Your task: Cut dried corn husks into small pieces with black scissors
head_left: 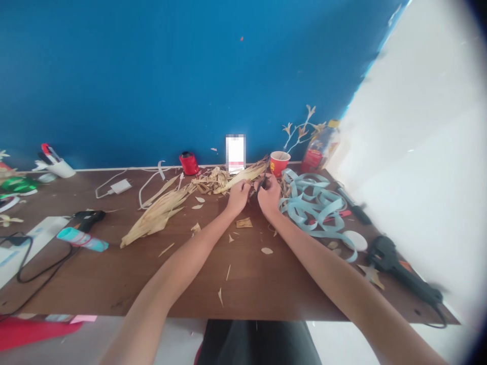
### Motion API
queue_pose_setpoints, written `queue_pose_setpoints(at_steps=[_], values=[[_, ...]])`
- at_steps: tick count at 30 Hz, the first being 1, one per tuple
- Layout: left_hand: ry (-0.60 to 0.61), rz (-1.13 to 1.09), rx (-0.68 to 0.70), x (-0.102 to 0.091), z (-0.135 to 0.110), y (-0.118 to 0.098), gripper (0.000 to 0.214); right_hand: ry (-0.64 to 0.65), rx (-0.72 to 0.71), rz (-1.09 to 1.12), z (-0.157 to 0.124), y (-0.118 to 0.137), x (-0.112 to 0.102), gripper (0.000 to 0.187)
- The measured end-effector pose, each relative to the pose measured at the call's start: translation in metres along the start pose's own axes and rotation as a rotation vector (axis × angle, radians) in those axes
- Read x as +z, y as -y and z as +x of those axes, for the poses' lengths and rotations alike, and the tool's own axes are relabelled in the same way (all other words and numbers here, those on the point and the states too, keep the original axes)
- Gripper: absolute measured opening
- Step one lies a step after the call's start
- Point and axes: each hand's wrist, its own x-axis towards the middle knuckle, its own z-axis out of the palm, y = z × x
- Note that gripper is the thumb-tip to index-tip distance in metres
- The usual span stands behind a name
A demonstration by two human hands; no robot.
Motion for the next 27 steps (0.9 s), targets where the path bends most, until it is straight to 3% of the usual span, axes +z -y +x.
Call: queue_pose_setpoints(at_steps=[7,14,27], values=[[0.014,0.005,0.003,-0.0001,0.0009,0.0004,0.026,0.056,-0.036,0.094,-0.0001,-0.0025,0.0025,0.033],[0.006,-0.019,0.005,-0.0011,-0.0008,0.0002,0.036,0.133,-0.016,0.261,-0.0013,0.0036,0.0027,0.034],[0.005,-0.037,-0.03,-0.0023,-0.0036,-0.0059,0.049,0.146,-0.021,0.221,-0.0006,0.0032,0.0021,0.03]])
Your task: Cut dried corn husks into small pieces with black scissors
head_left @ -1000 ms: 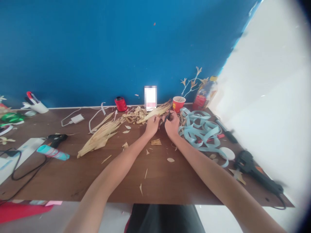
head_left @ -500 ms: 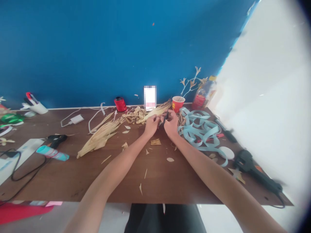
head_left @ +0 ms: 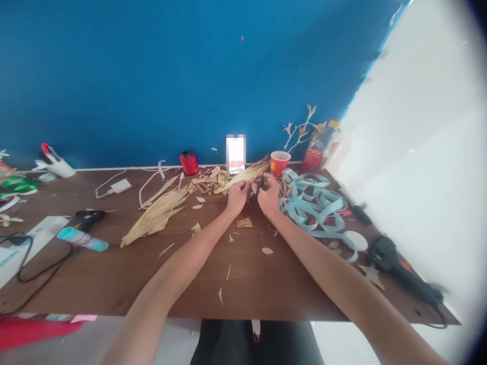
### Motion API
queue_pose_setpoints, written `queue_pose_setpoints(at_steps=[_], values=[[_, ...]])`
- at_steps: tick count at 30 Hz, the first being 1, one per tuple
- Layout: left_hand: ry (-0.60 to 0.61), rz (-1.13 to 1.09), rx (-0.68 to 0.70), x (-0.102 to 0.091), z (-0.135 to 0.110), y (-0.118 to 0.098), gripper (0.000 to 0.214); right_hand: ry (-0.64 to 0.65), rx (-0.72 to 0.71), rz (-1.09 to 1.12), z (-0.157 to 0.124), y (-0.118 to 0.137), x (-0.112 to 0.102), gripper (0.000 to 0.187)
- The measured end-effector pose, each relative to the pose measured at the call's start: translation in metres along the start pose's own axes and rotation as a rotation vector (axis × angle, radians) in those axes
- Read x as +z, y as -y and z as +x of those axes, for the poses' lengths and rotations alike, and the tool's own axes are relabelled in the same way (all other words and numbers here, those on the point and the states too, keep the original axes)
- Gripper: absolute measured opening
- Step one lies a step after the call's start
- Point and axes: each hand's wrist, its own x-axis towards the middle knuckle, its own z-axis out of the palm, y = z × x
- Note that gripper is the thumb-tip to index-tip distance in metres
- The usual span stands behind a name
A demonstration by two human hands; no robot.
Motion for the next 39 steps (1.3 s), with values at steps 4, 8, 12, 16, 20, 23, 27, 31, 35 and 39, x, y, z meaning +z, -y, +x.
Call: queue_pose_setpoints(at_steps=[4,8,12,16,20,23,27,31,35,39], values=[[0.02,-0.027,-0.02,0.0,-0.0007,-0.0007,0.05,0.005,-0.013,-0.017,-0.0005,0.0,0.0004,0.03],[0.035,-0.057,-0.018,0.0019,-0.0007,-0.0015,0.045,-0.028,0.009,0.001,-0.0013,0.0032,0.0013,0.031],[0.033,-0.078,-0.049,0.004,0.0002,-0.0028,0.037,-0.05,0.025,0.03,-0.0019,0.0071,0.0009,0.035],[0.039,-0.058,-0.097,0.0044,0.0008,-0.0049,0.032,-0.068,-0.002,-0.035,-0.0022,0.0082,-0.0004,0.036],[0.038,-0.057,-0.109,0.0046,0.0009,-0.0058,0.032,-0.078,-0.021,-0.09,-0.0023,0.0068,-0.0011,0.036],[0.051,-0.067,-0.114,0.0048,0.0012,-0.0044,0.031,-0.077,-0.029,-0.107,-0.0024,0.0069,-0.0012,0.035],[0.065,-0.082,-0.103,0.0052,0.0013,-0.0025,0.031,-0.056,-0.042,-0.106,-0.0025,0.0089,-0.0012,0.035],[0.06,-0.088,-0.112,0.0053,0.0016,-0.0035,0.03,-0.047,-0.027,-0.069,-0.0024,0.0088,-0.0008,0.034],[0.047,-0.078,-0.12,0.0046,0.0018,-0.0032,0.033,-0.022,-0.005,-0.027,-0.0018,0.0072,-0.0003,0.034],[0.014,-0.085,-0.08,0.0036,0.0014,0.0004,0.037,0.008,-0.002,-0.012,-0.0012,0.0075,-0.0003,0.033]])
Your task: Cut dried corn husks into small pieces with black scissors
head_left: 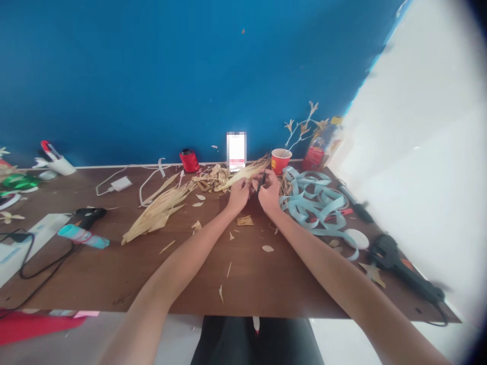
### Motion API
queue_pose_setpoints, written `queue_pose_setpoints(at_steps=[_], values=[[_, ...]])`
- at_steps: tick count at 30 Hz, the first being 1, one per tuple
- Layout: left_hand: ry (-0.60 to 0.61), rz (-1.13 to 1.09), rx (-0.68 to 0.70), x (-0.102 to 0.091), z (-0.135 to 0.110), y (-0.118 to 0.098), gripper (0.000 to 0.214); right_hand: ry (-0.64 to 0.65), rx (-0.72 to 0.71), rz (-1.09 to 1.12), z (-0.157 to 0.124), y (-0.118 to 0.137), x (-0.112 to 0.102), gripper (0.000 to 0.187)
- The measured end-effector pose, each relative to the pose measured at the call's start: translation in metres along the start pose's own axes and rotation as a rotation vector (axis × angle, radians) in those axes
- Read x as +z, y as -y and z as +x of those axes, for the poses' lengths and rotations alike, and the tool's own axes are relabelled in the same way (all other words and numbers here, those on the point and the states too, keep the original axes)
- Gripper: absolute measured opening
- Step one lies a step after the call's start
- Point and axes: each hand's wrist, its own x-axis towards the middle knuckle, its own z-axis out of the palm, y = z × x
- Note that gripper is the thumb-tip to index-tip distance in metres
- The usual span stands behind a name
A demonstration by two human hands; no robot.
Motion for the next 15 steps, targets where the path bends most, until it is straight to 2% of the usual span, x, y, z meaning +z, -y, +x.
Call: queue_pose_setpoints(at_steps=[8,15], values=[[-0.069,0.146,0.097,-0.0019,0.002,0.0022,0.032,0.037,-0.022,0.052,-0.0001,0.0018,-0.0002,0.03],[-0.072,0.173,0.151,-0.0046,0.0021,0.001,0.032,0.053,0.003,0.122,0.0005,-0.0033,0.0002,0.029]])
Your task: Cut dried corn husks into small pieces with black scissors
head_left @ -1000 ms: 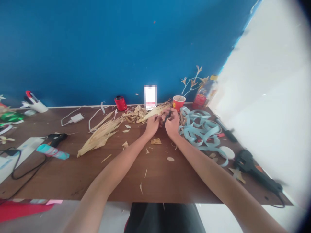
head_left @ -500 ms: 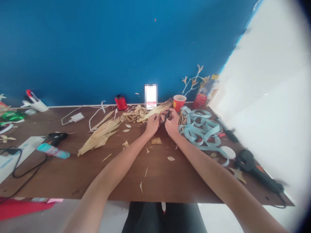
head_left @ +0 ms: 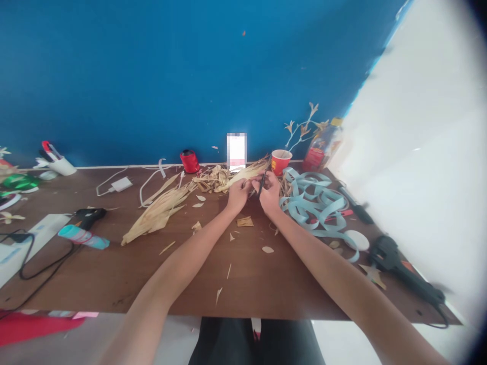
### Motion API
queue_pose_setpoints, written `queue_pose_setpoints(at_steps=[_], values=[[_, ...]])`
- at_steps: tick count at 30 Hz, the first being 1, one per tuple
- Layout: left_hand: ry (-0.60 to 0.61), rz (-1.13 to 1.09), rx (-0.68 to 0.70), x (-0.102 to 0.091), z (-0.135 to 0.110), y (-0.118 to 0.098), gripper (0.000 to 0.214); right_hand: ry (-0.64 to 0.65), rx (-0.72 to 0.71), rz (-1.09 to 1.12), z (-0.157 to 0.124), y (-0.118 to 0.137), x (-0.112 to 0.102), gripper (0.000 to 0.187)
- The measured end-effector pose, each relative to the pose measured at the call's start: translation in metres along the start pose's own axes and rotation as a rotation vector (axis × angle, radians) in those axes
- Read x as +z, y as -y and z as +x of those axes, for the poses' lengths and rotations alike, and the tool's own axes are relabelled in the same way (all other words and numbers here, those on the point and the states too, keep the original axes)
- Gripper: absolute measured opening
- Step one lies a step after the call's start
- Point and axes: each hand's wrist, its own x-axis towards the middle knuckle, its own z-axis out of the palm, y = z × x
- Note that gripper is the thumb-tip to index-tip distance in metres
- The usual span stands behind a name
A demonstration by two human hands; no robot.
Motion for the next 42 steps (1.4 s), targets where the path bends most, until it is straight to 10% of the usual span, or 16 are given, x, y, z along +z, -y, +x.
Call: queue_pose_setpoints(at_steps=[42], values=[[0.149,-0.288,-0.276,0.005,0.001,-0.005,0.02,-0.155,0.039,-0.301,0.002,-0.012,-0.004,0.029]])
